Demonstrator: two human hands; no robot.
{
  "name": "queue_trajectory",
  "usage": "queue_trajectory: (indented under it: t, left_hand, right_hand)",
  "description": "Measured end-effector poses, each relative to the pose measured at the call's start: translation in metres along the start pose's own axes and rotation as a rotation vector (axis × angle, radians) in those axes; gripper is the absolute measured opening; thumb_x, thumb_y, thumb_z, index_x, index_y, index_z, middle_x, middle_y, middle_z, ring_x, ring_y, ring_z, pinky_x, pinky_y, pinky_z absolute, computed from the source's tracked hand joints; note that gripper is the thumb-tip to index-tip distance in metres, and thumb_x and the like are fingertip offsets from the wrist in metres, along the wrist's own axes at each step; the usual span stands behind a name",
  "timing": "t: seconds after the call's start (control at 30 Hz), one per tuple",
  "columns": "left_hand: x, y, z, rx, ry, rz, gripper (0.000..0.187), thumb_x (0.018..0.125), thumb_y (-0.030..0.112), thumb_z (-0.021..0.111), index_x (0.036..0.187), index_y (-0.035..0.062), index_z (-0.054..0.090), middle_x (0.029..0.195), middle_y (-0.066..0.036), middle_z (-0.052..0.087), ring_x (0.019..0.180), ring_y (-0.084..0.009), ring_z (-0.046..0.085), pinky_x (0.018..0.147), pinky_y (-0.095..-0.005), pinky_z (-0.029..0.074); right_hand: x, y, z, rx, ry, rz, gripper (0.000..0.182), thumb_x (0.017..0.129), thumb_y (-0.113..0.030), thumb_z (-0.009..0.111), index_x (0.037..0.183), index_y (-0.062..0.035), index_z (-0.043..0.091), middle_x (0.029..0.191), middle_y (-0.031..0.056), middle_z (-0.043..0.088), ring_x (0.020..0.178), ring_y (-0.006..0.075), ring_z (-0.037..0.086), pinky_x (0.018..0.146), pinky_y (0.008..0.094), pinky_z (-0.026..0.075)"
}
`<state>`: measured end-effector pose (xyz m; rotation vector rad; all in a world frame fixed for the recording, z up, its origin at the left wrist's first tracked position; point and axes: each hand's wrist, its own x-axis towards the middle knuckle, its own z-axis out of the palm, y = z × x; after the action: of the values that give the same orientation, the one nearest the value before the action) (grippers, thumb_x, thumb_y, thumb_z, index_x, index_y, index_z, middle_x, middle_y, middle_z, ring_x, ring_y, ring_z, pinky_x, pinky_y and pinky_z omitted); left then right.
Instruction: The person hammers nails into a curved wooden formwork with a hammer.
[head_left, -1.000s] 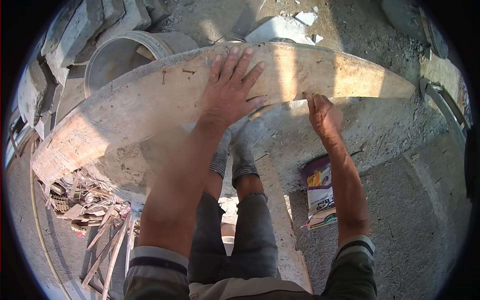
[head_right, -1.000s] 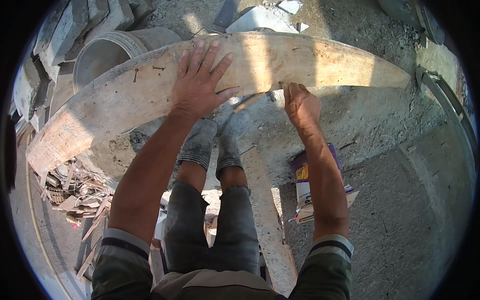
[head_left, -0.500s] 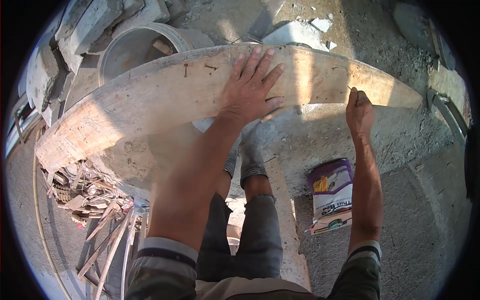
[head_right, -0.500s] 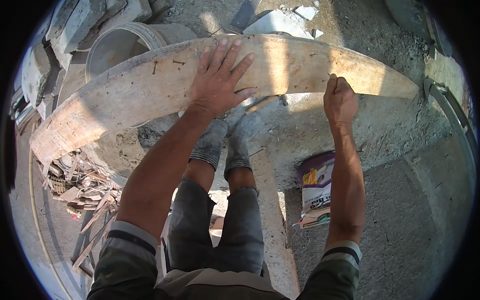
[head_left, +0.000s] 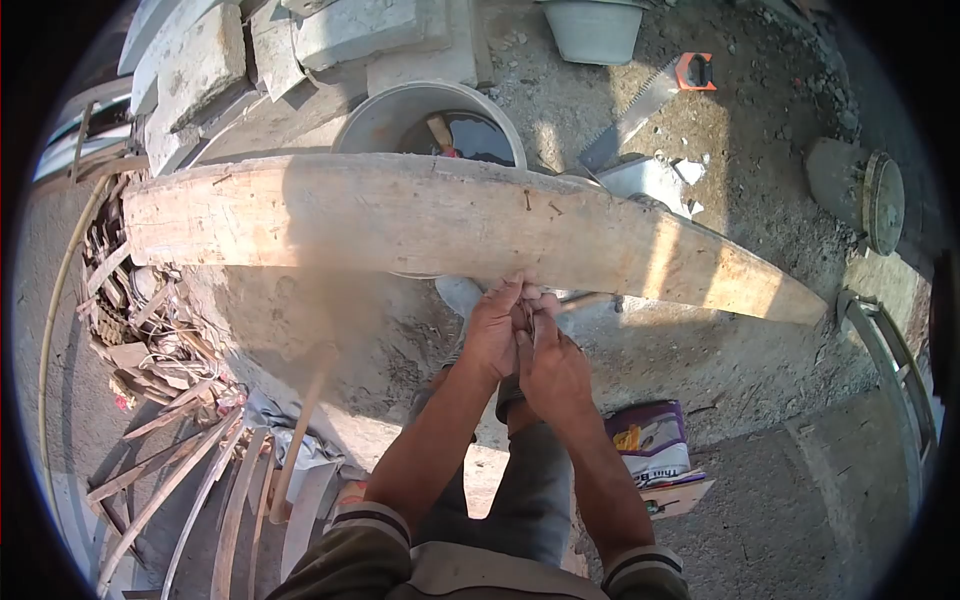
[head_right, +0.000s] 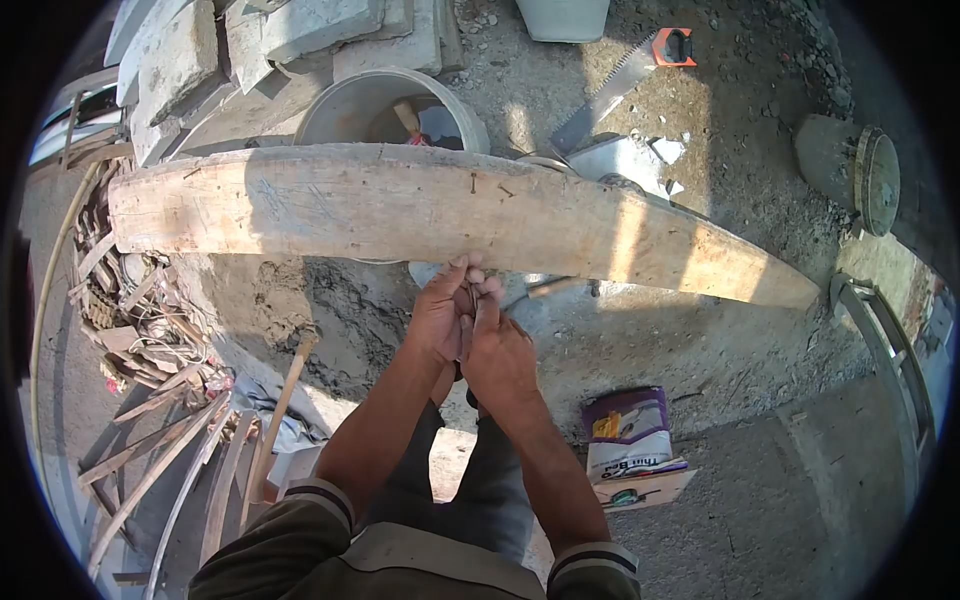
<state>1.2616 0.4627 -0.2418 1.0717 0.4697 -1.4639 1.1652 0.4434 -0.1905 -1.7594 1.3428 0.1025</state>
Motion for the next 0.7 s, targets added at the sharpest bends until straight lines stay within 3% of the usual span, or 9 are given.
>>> queue_trajectory:
  t: [0.03, 0.17, 0.27, 0.37, 0.43, 0.47, 0.53, 0.63, 0.7]
  left_hand:
    - [-0.003, 0.01, -0.006, -0.189, -0.021, -0.061, 0.028, 0.096, 0.032, 0.053, 0.101, 0.0053, 0.059, 0.077, -0.002, 0.058, 0.073, -0.0182, 0.062, 0.076, -0.0353, 0.055]
    - [-0.007, 0.036, -0.008, -0.26, -0.079, -0.045, 0.028, 0.095, 0.035, 0.054, 0.096, 0.0073, 0.058, 0.073, 0.001, 0.054, 0.071, -0.0171, 0.06, 0.07, -0.034, 0.055]
    - [-0.005, 0.055, -0.006, -0.302, 0.046, -0.022, 0.027, 0.094, 0.035, 0.055, 0.095, 0.008, 0.059, 0.07, 0.003, 0.05, 0.064, -0.0142, 0.056, 0.063, -0.0326, 0.053]
    - [0.009, 0.087, -0.034, -0.292, -0.045, -0.011, 0.028, 0.094, 0.036, 0.057, 0.096, 0.0081, 0.059, 0.07, 0.005, 0.048, 0.058, -0.014, 0.049, 0.055, -0.0313, 0.048]
    - [0.013, 0.111, -0.029, 0.194, 0.058, 0.314, 0.024, 0.091, 0.031, 0.061, 0.099, 0.0083, 0.06, 0.069, 0.004, 0.049, 0.054, -0.0155, 0.049, 0.05, -0.0325, 0.045]
    - [0.019, 0.122, -0.021, 0.182, 0.069, 0.317, 0.024, 0.091, 0.031, 0.061, 0.099, 0.0083, 0.06, 0.069, 0.004, 0.049, 0.054, -0.0155, 0.049, 0.05, -0.0325, 0.045]
    - [0.028, 0.143, -0.006, 1.594, 0.157, 1.311, 0.032, 0.084, 0.034, 0.065, 0.105, 0.0097, 0.061, 0.072, 0.0, 0.05, 0.059, -0.0171, 0.052, 0.051, -0.0322, 0.046]
    - [0.054, 0.141, -0.007, 1.946, 0.021, 1.37, 0.048, 0.075, 0.041, 0.068, 0.112, 0.011, 0.061, 0.091, -0.003, 0.054, 0.08, -0.0191, 0.055, 0.066, -0.0314, 0.048]
    - [0.064, 0.133, -0.014, 2.009, -0.018, 1.377, 0.056, 0.072, 0.046, 0.068, 0.116, 0.0127, 0.06, 0.099, -0.004, 0.054, 0.088, -0.0195, 0.055, 0.073, -0.0325, 0.048]
  right_hand:
    - [0.0, -0.009, 0.001, 0.049, 0.011, -0.055, 0.027, 0.089, -0.014, 0.054, 0.109, 0.0029, 0.051, 0.09, 0.0255, 0.064, 0.082, 0.0431, 0.063, 0.072, 0.05, 0.051]
    - [0.005, -0.032, 0.02, 0.108, 0.136, -0.169, 0.037, 0.089, -0.012, 0.055, 0.121, 0.0042, 0.046, 0.1, 0.0293, 0.062, 0.088, 0.044, 0.062, 0.075, 0.0488, 0.052]
    - [0.011, -0.057, 0.011, 0.175, 0.071, -0.117, 0.032, 0.09, -0.013, 0.056, 0.117, 0.0031, 0.051, 0.096, 0.027, 0.064, 0.086, 0.0426, 0.064, 0.073, 0.0463, 0.052]
    - [0.026, -0.06, -0.002, 0.239, 0.056, -0.147, 0.026, 0.09, -0.014, 0.057, 0.109, 0.0029, 0.056, 0.087, 0.0238, 0.066, 0.08, 0.0401, 0.065, 0.069, 0.0448, 0.052]
    - [0.054, -0.049, -0.012, 0.105, 0.247, -0.141, 0.026, 0.09, -0.022, 0.058, 0.099, 0.0026, 0.059, 0.085, 0.0225, 0.066, 0.076, 0.0397, 0.065, 0.067, 0.0454, 0.052]
    - [0.073, -0.045, -0.02, -0.04, 0.244, -0.036, 0.028, 0.091, -0.024, 0.056, 0.098, 0.0025, 0.059, 0.084, 0.0225, 0.066, 0.076, 0.04, 0.065, 0.068, 0.0457, 0.052]
    - [0.105, -0.037, -0.028, -0.294, 0.2, 0.091, 0.032, 0.092, -0.028, 0.052, 0.093, 0.0032, 0.06, 0.082, 0.0229, 0.066, 0.075, 0.0409, 0.065, 0.068, 0.0464, 0.052]
    - [0.147, -0.003, -0.014, -0.429, 0.028, -0.016, 0.034, 0.091, -0.026, 0.049, 0.084, 0.0048, 0.061, 0.082, 0.0265, 0.064, 0.077, 0.0434, 0.064, 0.07, 0.0481, 0.052]
    - [0.16, 0.014, -0.009, -0.356, 0.063, -0.092, 0.035, 0.09, -0.026, 0.049, 0.08, 0.0051, 0.061, 0.083, 0.0274, 0.064, 0.078, 0.0413, 0.063, 0.073, 0.0452, 0.05]
